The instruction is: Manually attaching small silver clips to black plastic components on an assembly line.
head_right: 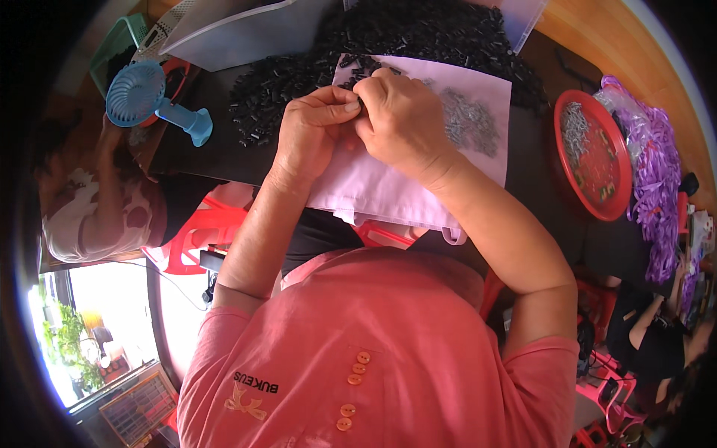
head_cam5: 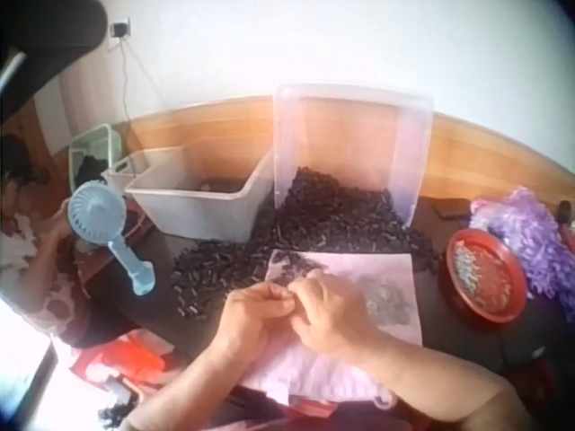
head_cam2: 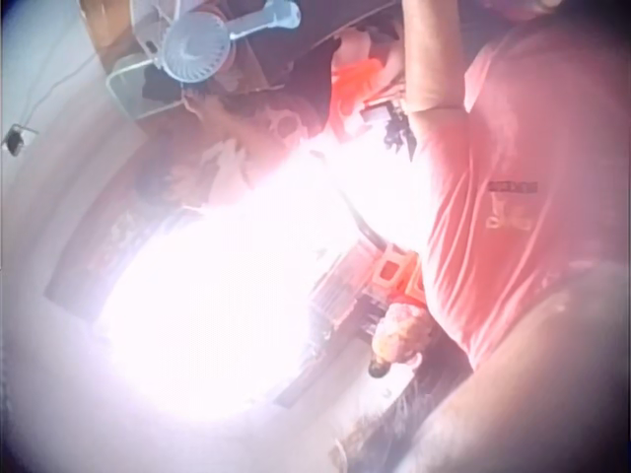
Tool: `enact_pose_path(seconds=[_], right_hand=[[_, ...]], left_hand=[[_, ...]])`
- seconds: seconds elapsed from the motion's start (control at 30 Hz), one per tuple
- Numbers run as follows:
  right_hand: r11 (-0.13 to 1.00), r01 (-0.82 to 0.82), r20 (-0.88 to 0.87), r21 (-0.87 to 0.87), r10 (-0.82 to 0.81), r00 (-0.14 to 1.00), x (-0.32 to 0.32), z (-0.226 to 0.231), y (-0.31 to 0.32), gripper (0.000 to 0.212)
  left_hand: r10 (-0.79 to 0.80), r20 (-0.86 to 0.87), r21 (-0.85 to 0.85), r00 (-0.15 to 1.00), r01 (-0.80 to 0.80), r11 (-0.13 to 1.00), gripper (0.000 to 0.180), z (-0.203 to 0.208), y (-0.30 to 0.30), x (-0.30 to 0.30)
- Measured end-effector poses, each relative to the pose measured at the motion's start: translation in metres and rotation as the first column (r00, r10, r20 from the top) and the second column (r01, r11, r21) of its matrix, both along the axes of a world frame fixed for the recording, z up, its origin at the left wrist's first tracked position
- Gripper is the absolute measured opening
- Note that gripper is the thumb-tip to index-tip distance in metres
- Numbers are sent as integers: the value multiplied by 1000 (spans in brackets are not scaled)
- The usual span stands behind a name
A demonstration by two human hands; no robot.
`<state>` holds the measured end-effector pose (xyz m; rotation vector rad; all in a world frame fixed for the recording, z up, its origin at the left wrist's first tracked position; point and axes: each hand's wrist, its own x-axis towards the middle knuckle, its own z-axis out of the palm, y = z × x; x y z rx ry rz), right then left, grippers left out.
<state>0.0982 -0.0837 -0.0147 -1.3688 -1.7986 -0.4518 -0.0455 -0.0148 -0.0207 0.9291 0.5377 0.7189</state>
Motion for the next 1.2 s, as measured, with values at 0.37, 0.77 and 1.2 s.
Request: enact_pose_path(seconds=[0.37,0.77,1.2], right_hand=[[998,-9,44,57,6,999,8,13,-9,24],[971,-238,-325,-13,221,920,19,20,-6,34],[931,182,-18,-316,-198,980,72,20,-4,8]], left_hand=[[-32,48,-16,998,33,999,18,6,-3,0],[133,-168,385,977,-60,921,13,48,-9,3],[464,-192,973,865,228,-22,16,59,55,28]])
